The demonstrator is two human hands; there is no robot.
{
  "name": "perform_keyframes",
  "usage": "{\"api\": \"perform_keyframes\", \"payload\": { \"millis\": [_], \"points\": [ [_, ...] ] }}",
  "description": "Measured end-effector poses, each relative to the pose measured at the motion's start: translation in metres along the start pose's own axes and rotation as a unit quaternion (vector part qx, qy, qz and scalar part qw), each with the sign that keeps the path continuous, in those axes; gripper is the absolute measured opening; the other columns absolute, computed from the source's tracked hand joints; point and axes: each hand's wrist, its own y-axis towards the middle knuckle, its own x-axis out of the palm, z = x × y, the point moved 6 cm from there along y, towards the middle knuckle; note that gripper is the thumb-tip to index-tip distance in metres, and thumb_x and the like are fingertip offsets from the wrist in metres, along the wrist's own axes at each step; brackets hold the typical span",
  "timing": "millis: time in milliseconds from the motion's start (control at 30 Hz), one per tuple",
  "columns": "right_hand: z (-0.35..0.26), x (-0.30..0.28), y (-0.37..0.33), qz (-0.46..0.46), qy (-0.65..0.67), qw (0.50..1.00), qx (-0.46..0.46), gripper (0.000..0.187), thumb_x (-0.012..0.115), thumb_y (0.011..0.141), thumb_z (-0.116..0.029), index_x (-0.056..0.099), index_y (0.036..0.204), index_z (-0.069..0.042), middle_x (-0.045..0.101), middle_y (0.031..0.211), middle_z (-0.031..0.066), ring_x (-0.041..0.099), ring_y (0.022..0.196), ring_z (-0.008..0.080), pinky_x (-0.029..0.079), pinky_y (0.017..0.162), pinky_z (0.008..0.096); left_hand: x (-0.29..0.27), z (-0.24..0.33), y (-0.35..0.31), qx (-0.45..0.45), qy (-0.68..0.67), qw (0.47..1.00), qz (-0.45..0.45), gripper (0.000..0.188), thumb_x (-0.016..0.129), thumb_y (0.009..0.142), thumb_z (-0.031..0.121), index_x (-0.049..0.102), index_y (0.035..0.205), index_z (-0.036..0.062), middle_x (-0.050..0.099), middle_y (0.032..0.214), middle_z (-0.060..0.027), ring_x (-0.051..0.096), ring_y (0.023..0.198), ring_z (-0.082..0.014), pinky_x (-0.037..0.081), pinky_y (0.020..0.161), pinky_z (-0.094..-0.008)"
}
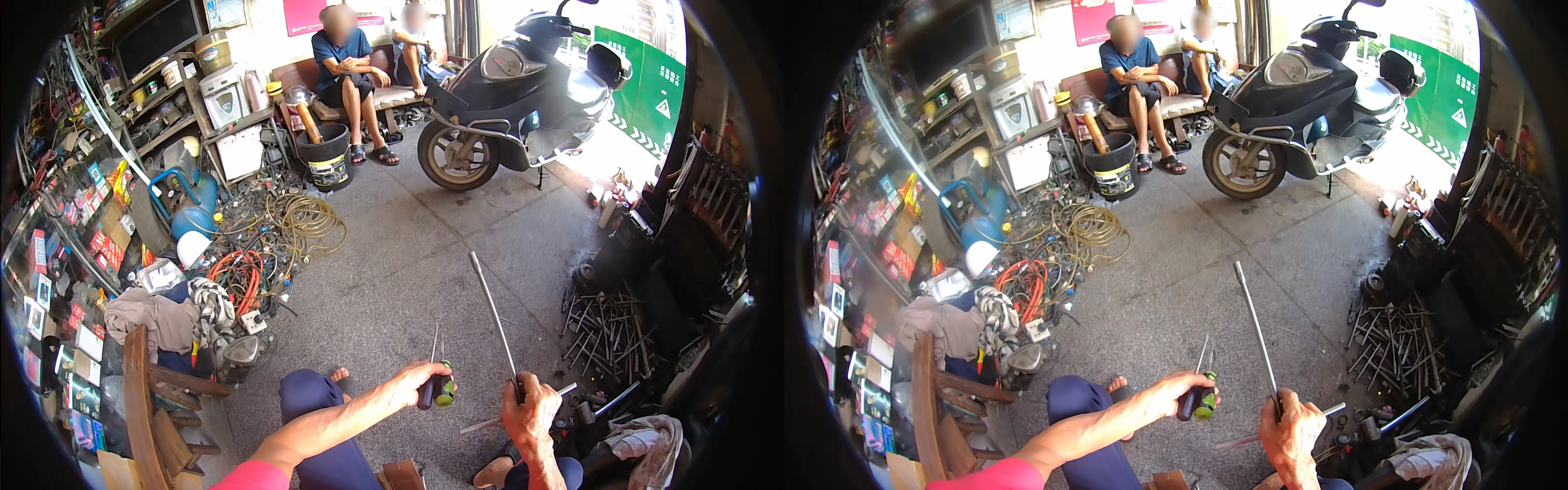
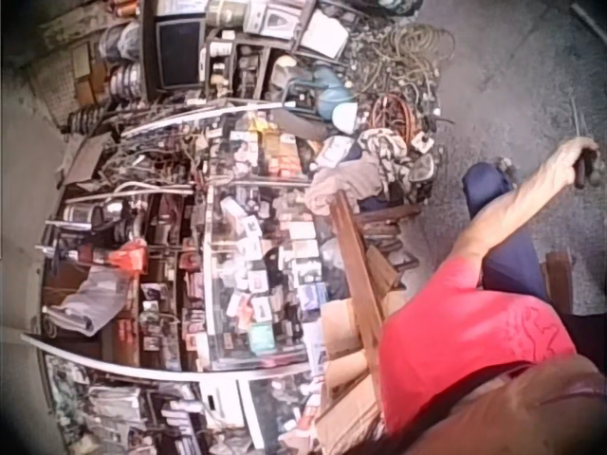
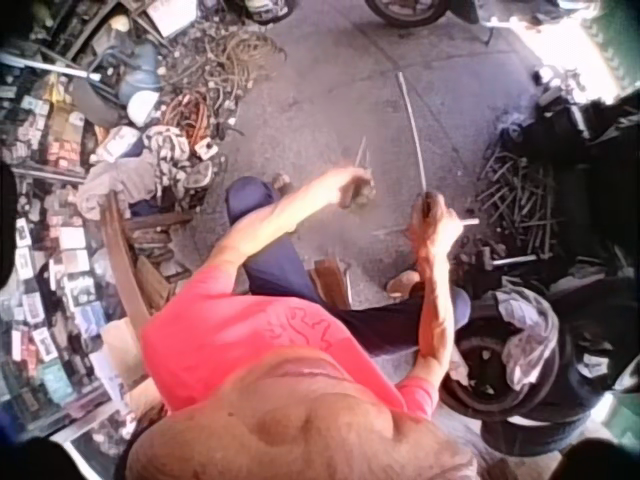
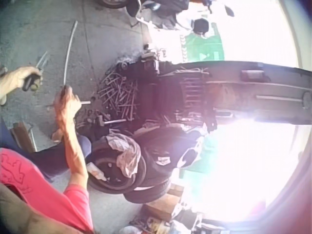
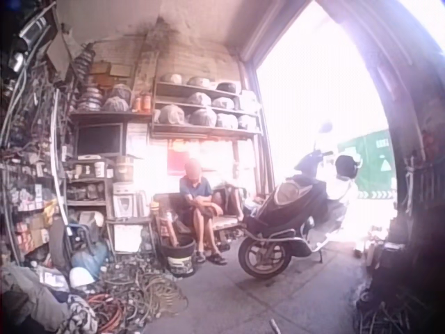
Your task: The person sits on the floor of a workshop and assembles a long metal rod into a screwdriver handle. They insert the rod into the handle and then use a second tool to tighten or secure the connection. The person repeats this process with different metal rods and handles.
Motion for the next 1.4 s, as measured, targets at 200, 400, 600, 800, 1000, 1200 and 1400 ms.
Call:
{"api": "perform_keyframes", "payload": {
  "millis": [200,400,600,800,1000,1200,1400],
  "points": [
    [0.006,0.023,-0.013,-0.157,-0.039,0.986,-0.035,0.013,0.065,0.076,-0.012,0.054,0.071,-0.007,0.056,0.051,0.0092,0.06,0.048,0.0283,0.045,0.049,0.0396,-0.005,-0.013,0.011,-0.035,0.001,0.999,-0.028,0.016,0.058,0.087,0.011,0.057,0.094,-0.0036,0.065,0.087,-0.0177,0.067,0.078,-0.0277,0.057,0.067,-0.0366],
    [0.029,0.058,-0.038,-0.384,-0.164,0.908,-0.042,0.016,0.066,0.066,-0.02,0.065,0.067,-0.005,0.063,0.062,0.0161,0.065,0.063,0.0329,0.048,0.06,0.0436,0.006,0.0,-0.015,-0.06,0.082,0.991,0.086,0.017,0.059,0.086,0.014,0.059,0.096,-0.0004,0.066,0.088,-0.0154,0.067,0.079,-0.0255,0.057,0.067,-0.0367],
    [0.039,0.07,-0.055,-0.506,-0.232,0.829,-0.05,0.011,0.065,0.067,-0.017,0.072,0.071,-0.009,0.069,0.073,0.0126,0.069,0.072,0.0276,0.052,0.061,0.0395,0.016,0.008,-0.013,0.016,-0.001,1.0,-0.004,0.02,0.058,0.083,0.004,0.045,0.098,0.0008,0.061,0.086,-0.0143,0.066,0.077,-0.029,0.058,0.067,-0.0415],
    [0.031,0.05,-0.042,-0.382,-0.135,0.913,-0.055,0.015,0.064,0.069,-0.02,0.066,0.065,-0.006,0.062,0.06,0.0156,0.064,0.061,0.033,0.048,0.06,0.0436,0.011,0.0,-0.008,-0.015,0.03,0.999,0.009,0.025,0.059,0.084,0.004,0.045,0.104,0.0041,0.064,0.089,-0.0137,0.067,0.081,-0.0289,0.057,0.067,-0.0443],
    [0.015,0.019,-0.015,-0.153,-0.07,0.984,-0.052,0.019,0.066,0.069,-0.014,0.05,0.06,-0.008,0.055,0.049,0.0114,0.057,0.046,0.0311,0.044,0.054,0.0418,0.01,0.008,-0.008,0.041,0.082,0.995,0.032,0.029,0.06,0.084,0.002,0.046,0.109,0.0045,0.064,0.089,-0.0144,0.068,0.083,-0.0292,0.057,0.064,-0.0443],
    [0.029,0.021,-0.018,-0.125,-0.111,0.986,-0.008,0.02,0.066,0.069,-0.013,0.048,0.061,-0.009,0.055,0.05,0.0105,0.056,0.046,0.0289,0.043,0.056,0.0399,-0.004,-0.006,0.003,-0.021,-0.009,1.0,0.012,0.01,0.054,0.087,0.004,0.055,0.093,-0.0041,0.064,0.086,-0.016,0.067,0.078,-0.0264,0.059,0.066,-0.0387],
    [0.019,0.018,-0.019,-0.128,-0.063,0.989,-0.047,0.021,0.066,0.071,-0.012,0.047,0.061,-0.011,0.056,0.05,0.0087,0.056,0.044,0.0275,0.043,0.054,0.0395,0.005,-0.005,-0.002,-0.01,0.003,1.0,-0.015,0.015,0.056,0.087,0.007,0.052,0.099,-0.0018,0.064,0.091,-0.0168,0.067,0.083,-0.0287,0.059,0.068,-0.0411]
  ]
}}
